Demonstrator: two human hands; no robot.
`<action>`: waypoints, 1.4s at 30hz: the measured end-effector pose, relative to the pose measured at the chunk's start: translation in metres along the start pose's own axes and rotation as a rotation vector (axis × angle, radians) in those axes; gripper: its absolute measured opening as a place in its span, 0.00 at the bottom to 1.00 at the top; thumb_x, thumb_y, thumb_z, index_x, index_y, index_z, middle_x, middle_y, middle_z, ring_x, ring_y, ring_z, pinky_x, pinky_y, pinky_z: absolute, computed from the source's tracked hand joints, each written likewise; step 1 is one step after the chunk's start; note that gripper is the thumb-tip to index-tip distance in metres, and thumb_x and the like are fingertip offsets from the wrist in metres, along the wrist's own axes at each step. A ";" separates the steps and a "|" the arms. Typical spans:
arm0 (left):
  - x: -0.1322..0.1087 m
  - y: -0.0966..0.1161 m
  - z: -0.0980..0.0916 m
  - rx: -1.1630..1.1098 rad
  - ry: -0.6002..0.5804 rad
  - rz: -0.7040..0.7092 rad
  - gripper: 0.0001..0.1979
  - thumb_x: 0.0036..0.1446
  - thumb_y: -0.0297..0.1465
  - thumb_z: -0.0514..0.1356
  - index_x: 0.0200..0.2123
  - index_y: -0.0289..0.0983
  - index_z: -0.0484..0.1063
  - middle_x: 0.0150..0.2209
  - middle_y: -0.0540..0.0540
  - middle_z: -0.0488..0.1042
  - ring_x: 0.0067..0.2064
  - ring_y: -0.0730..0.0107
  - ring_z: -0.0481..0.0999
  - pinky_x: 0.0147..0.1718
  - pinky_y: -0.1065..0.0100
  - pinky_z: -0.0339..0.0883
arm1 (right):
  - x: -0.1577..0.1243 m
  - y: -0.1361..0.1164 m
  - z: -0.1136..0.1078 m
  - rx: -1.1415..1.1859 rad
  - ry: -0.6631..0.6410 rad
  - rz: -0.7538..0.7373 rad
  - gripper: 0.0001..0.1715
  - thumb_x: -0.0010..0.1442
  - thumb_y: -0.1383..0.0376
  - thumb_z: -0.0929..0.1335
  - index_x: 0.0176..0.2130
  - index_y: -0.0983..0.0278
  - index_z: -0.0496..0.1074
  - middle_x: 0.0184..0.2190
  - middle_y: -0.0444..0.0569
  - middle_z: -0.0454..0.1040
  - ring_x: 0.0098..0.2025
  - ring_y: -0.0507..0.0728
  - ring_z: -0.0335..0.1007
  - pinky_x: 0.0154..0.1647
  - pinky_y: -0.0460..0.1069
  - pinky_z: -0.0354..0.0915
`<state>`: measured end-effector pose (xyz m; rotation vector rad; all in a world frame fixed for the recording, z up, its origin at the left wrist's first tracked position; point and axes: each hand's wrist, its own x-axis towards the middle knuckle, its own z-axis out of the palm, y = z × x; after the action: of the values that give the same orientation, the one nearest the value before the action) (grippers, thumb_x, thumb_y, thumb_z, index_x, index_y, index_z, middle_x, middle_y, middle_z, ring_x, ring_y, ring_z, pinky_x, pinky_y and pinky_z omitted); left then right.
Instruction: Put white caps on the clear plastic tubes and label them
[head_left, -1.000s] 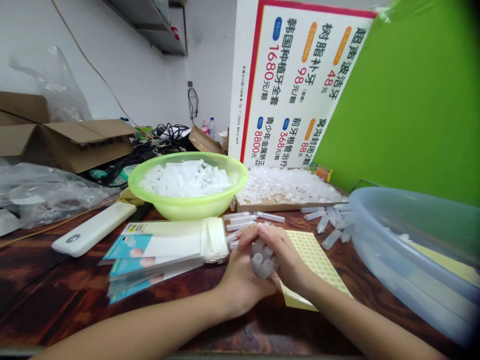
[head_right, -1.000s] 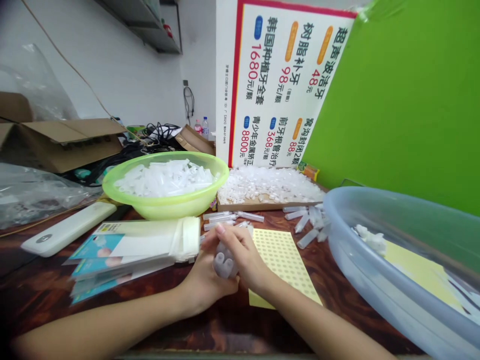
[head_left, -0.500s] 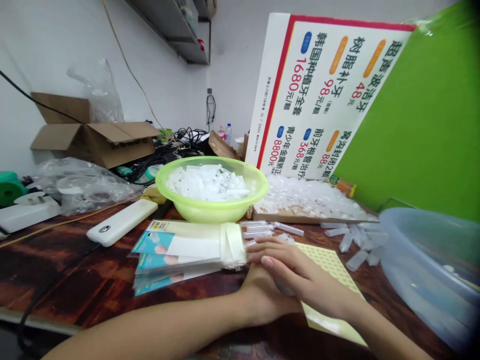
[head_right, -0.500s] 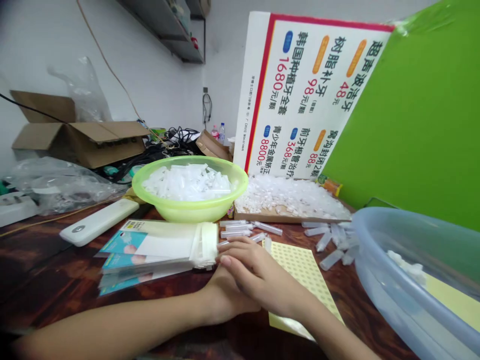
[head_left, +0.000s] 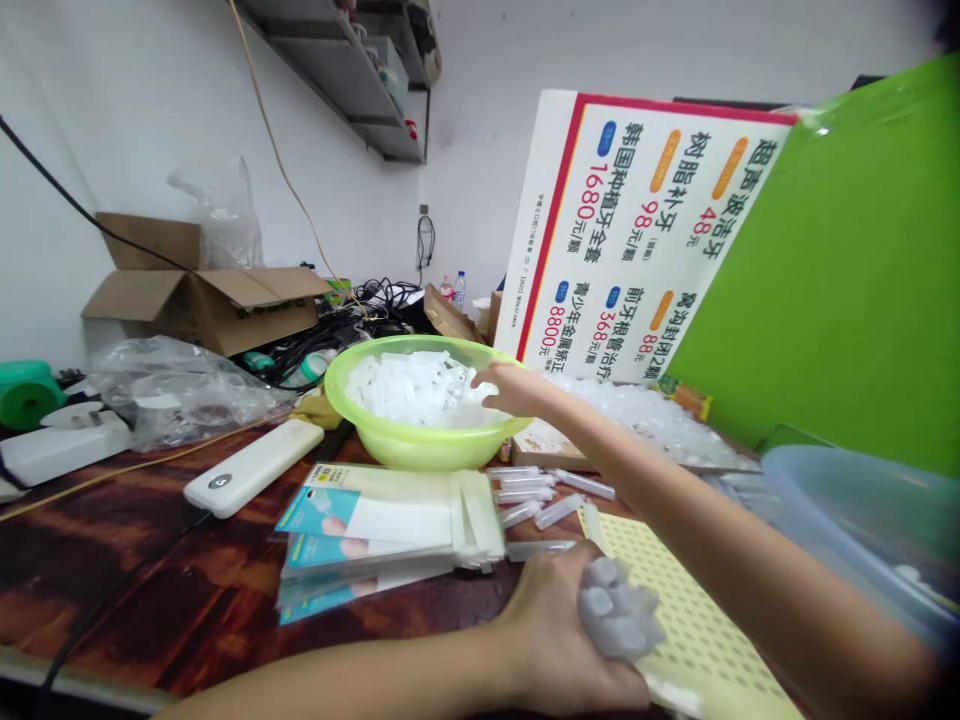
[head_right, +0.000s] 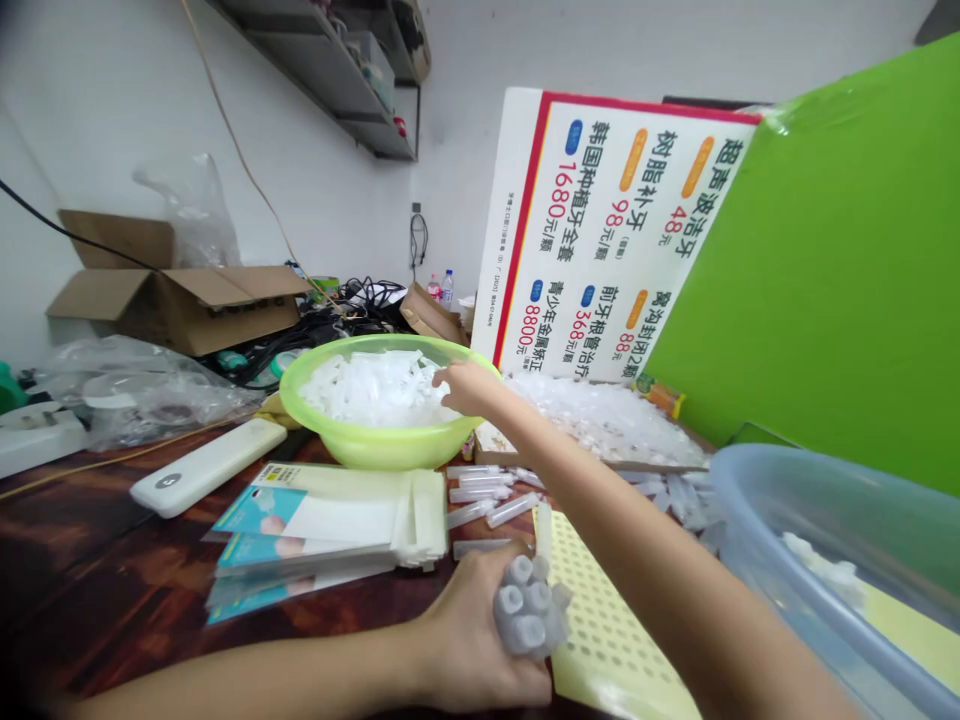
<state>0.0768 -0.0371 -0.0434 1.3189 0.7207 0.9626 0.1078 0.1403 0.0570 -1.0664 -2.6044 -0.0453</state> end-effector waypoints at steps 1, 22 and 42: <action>-0.001 0.001 0.000 0.009 0.014 0.013 0.16 0.30 0.23 0.65 0.23 0.40 0.63 0.24 0.53 0.67 0.29 0.65 0.68 0.30 0.67 0.62 | 0.010 0.003 0.006 -0.002 -0.026 -0.009 0.12 0.45 0.75 0.72 0.33 0.63 0.77 0.35 0.52 0.74 0.38 0.59 0.68 0.37 0.51 0.64; 0.006 -0.016 -0.004 0.048 0.017 0.122 0.17 0.41 0.23 0.64 0.34 0.36 0.62 0.28 0.53 0.67 0.28 0.75 0.63 0.27 0.73 0.58 | -0.249 -0.017 0.010 0.743 0.078 0.430 0.15 0.62 0.54 0.64 0.32 0.62 0.62 0.27 0.43 0.62 0.30 0.52 0.59 0.29 0.46 0.58; 0.001 -0.010 0.002 0.411 -0.080 0.108 0.16 0.36 0.22 0.64 0.29 0.36 0.62 0.24 0.54 0.66 0.24 0.76 0.59 0.22 0.72 0.52 | -0.277 -0.028 0.008 0.544 -0.099 0.404 0.07 0.60 0.61 0.66 0.36 0.61 0.66 0.32 0.46 0.72 0.34 0.55 0.65 0.34 0.48 0.61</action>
<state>0.0809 -0.0370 -0.0526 1.7601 0.8199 0.8684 0.2713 -0.0658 -0.0338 -1.3624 -2.2166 0.7755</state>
